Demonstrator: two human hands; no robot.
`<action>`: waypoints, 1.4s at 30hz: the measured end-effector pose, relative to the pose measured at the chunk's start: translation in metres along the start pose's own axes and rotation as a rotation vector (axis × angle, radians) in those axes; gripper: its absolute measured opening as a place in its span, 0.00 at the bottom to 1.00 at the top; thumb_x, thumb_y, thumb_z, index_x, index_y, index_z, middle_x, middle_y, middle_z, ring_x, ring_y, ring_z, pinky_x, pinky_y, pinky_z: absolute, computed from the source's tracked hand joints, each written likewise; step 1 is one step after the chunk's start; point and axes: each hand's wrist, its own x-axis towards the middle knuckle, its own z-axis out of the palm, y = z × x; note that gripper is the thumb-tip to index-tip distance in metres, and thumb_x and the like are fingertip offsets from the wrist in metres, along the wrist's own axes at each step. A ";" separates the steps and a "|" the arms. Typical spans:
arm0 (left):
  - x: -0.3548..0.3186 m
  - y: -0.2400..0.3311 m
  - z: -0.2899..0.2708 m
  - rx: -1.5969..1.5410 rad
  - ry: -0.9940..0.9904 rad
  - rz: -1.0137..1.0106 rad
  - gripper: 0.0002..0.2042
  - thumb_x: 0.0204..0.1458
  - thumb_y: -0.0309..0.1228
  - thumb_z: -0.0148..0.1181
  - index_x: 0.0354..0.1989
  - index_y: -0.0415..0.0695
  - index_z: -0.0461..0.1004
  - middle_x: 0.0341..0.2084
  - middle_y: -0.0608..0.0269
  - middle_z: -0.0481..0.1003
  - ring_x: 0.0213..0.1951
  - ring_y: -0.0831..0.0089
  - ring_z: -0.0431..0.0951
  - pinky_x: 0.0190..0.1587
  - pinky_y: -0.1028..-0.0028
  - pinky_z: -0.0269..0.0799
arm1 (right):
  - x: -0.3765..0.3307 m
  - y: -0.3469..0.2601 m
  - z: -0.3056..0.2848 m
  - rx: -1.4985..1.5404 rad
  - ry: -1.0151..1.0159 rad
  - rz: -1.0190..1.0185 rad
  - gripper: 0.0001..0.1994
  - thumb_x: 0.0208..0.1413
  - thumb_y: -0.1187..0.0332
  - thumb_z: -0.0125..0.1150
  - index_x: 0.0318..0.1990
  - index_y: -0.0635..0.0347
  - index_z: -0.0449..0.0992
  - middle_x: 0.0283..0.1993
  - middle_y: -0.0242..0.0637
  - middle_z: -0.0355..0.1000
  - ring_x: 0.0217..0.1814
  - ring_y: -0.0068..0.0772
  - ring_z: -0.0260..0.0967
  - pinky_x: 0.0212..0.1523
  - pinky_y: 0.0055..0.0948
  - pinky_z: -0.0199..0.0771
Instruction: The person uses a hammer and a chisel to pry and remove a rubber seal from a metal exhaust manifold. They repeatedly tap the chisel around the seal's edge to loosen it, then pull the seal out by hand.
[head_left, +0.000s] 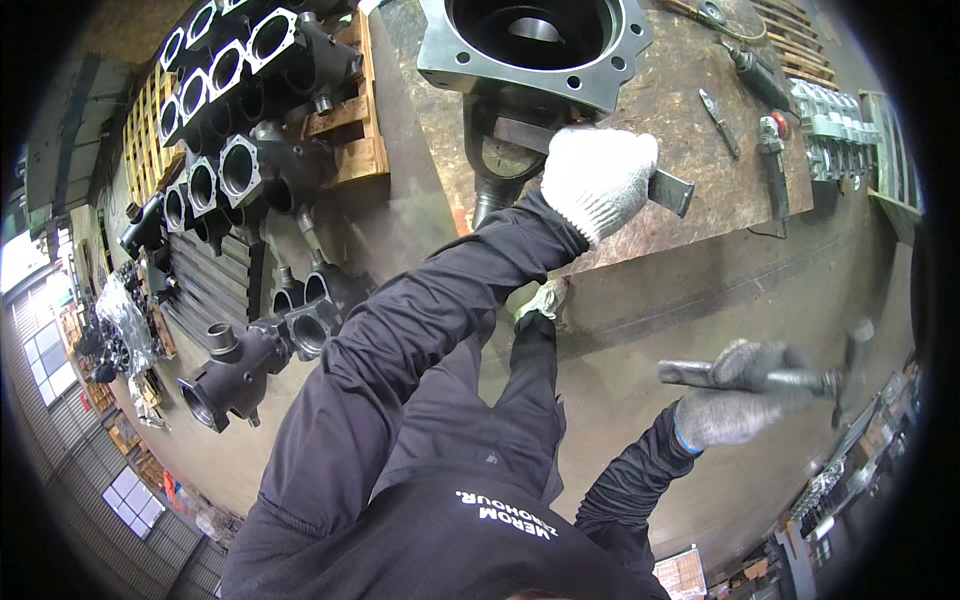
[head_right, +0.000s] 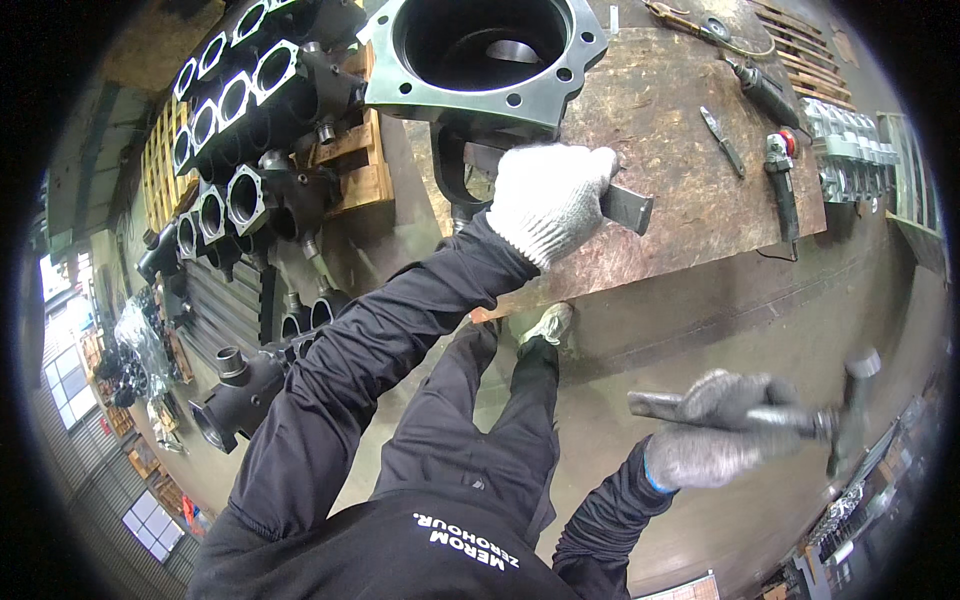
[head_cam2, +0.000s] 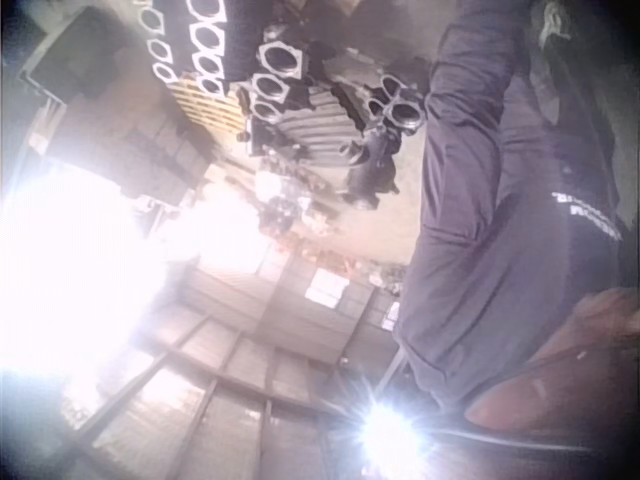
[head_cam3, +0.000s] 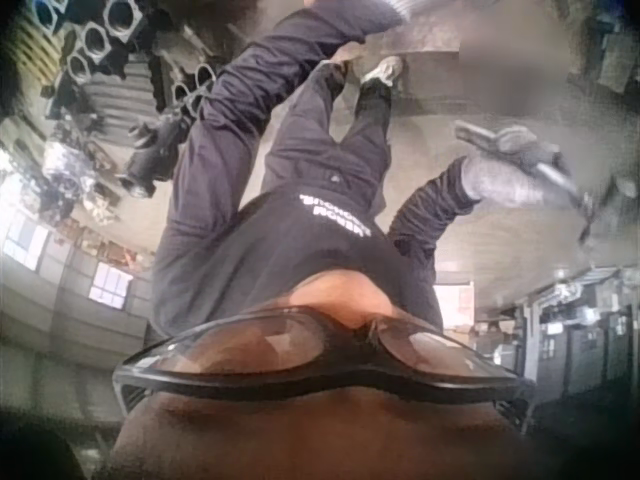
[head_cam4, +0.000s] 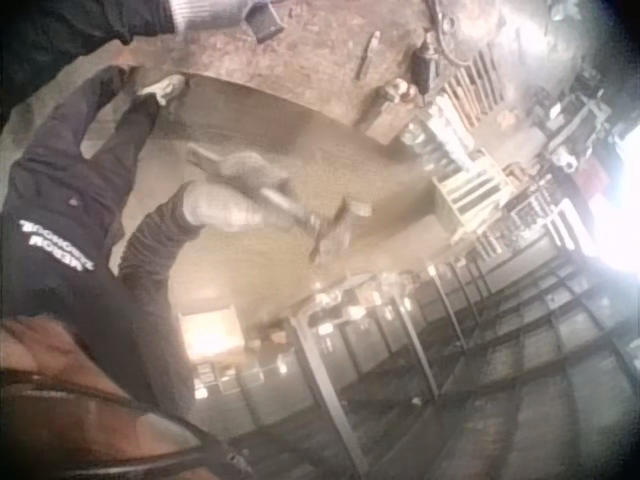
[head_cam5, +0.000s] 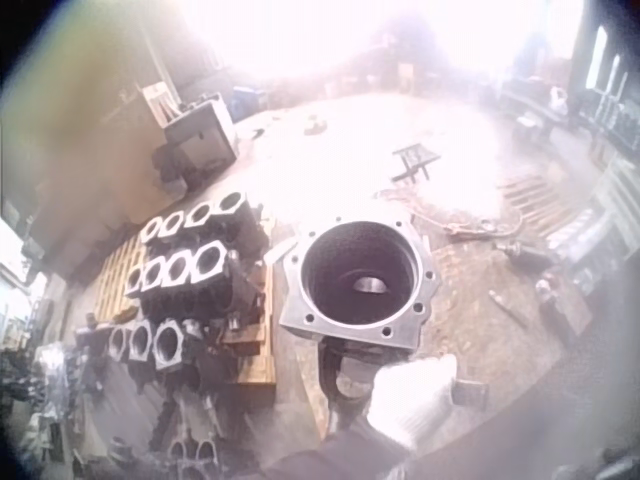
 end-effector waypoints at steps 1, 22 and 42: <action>-0.001 -0.001 0.000 0.013 0.000 0.007 0.05 0.43 0.32 0.62 0.27 0.47 0.75 0.19 0.58 0.76 0.23 0.59 0.80 0.27 0.63 0.72 | -0.004 0.003 0.002 0.178 -0.126 -0.103 0.23 0.69 0.48 0.44 0.51 0.61 0.70 0.24 0.28 0.63 0.20 0.22 0.64 0.18 0.24 0.63; -0.003 -0.006 -0.004 0.023 0.085 0.055 0.03 0.44 0.30 0.60 0.23 0.46 0.74 0.17 0.56 0.75 0.22 0.58 0.80 0.25 0.62 0.72 | -0.013 0.007 -0.005 -0.474 0.007 0.079 0.25 0.70 0.44 0.38 0.38 0.59 0.68 0.21 0.33 0.62 0.15 0.23 0.62 0.14 0.23 0.63; -0.002 -0.014 -0.017 -0.033 0.051 0.014 0.05 0.43 0.32 0.64 0.25 0.48 0.74 0.18 0.56 0.75 0.24 0.56 0.79 0.28 0.63 0.72 | -0.008 0.009 -0.004 -0.932 -0.299 -0.089 0.25 0.69 0.52 0.43 0.61 0.65 0.62 0.48 0.46 0.73 0.46 0.39 0.69 0.48 0.38 0.68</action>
